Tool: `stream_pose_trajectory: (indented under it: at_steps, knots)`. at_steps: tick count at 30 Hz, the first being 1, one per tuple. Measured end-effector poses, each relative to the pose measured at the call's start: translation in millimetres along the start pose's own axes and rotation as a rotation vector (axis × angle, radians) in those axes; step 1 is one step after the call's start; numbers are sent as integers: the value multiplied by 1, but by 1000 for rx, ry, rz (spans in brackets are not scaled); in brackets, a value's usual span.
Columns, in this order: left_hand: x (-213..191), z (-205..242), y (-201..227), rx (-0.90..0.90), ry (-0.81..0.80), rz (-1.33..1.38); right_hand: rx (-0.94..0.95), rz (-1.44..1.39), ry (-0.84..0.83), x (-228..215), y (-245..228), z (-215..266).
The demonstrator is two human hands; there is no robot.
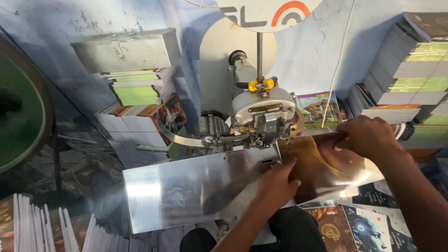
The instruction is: The person repeatedly picks up a book from a stack, places it on a binding machine, operates the machine to bind the book, and then sets the finished book aside. This process is repeated for multiple books throughout the video.
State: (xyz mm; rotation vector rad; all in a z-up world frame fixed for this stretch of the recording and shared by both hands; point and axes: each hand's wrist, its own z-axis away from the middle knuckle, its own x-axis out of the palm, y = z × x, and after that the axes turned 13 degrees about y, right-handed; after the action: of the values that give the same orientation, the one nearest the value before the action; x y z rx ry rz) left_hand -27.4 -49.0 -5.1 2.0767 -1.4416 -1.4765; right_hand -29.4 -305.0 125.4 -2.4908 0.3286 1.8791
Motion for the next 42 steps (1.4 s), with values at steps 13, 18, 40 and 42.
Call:
stream_pose_trajectory:
  at_steps: [13,18,40,42]
  knots:
    - [22,-30,77,52,-122,411,166,17,189,-21,30,83]
    - [26,-33,107,86,-213,617,329,-14,194,-32,25,115]
    - [53,-36,134,-311,-27,1189,240,-806,601,22,-18,191]
    - [60,-39,122,-303,-60,1235,477,-919,582,39,-11,198]
